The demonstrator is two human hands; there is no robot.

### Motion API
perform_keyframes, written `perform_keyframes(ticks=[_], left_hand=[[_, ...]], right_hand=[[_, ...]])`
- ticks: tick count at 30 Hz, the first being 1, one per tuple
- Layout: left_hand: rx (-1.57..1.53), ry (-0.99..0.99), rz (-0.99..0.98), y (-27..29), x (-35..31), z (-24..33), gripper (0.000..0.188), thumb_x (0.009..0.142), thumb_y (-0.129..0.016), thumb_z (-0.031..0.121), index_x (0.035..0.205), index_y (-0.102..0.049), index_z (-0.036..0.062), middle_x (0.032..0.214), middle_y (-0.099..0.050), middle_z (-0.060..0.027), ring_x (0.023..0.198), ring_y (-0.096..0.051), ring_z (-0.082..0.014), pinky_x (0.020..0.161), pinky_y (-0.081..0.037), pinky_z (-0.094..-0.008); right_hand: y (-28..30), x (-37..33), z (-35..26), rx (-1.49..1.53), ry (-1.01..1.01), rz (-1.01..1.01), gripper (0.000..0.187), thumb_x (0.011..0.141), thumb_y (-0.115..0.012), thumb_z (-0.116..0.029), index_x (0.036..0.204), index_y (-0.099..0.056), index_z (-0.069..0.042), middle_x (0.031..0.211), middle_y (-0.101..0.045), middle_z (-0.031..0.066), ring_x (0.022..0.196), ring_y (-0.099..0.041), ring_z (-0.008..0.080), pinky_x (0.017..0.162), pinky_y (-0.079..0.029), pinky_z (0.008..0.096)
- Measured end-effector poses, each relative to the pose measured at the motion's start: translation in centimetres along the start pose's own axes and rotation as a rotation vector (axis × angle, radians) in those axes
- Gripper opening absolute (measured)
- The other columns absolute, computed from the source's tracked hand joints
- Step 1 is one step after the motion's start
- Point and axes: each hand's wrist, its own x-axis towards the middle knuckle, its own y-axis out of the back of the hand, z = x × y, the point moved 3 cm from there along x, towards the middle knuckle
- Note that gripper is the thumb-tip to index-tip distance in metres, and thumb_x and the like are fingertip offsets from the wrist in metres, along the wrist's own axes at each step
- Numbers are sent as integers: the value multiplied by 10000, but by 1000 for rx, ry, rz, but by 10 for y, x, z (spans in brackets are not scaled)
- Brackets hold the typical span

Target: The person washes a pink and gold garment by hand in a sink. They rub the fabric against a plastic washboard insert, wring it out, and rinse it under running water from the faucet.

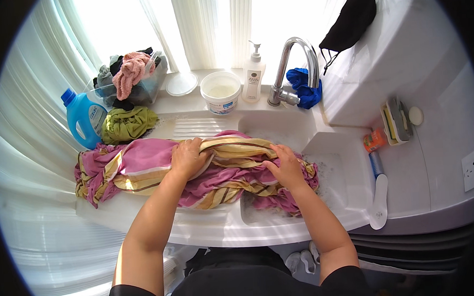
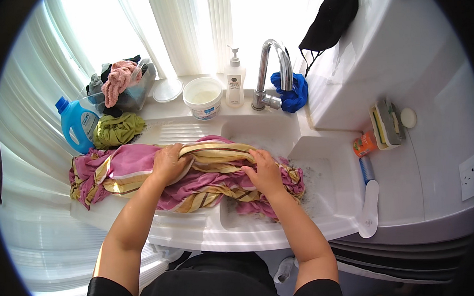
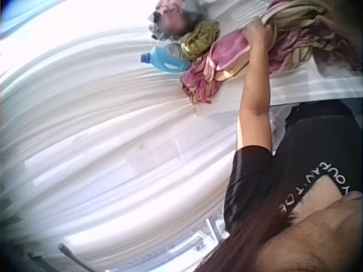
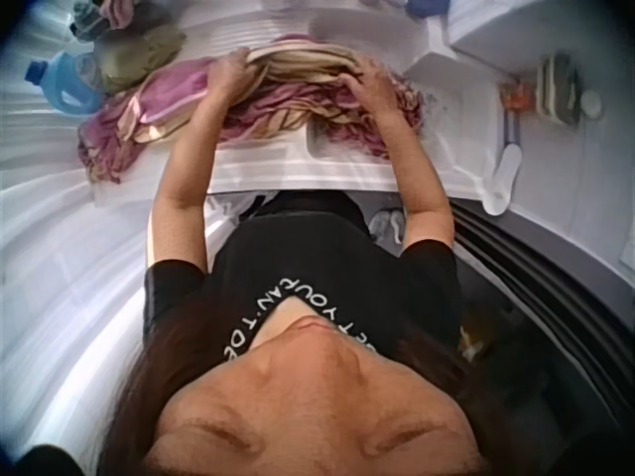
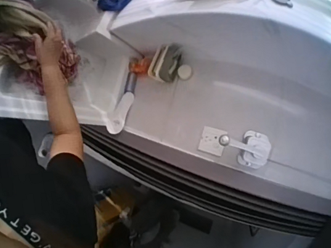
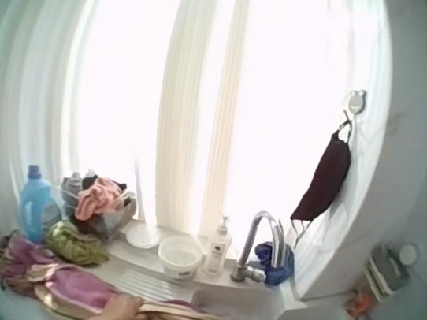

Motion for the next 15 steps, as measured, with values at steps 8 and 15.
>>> perform_keyframes(ticks=[8, 15], left_hand=[[88, -40, 142, -11, 0, 3, 352, 812, -723, 403, 960, -638, 95, 914, -668, -138, 948, -610, -364, 845, -431, -508], [-4, -86, 138, -16, -13, -8, 596, 783, -725, 480, 1225, -578, 109, 1115, -646, -158, 1075, -571, -362, 969, -367, -530]], right_hand=[[-29, 58, 48, 408, -319, 33, 262, 893, -693, -185, 1065, -689, 13, 820, -713, 129, 618, -659, 224, 668, -546, 345], [38, 11, 109, -228, -334, 230, 580, 761, -797, -276, 1266, -605, -66, 1254, -605, 200, 1167, -565, 337, 985, -446, 456]])
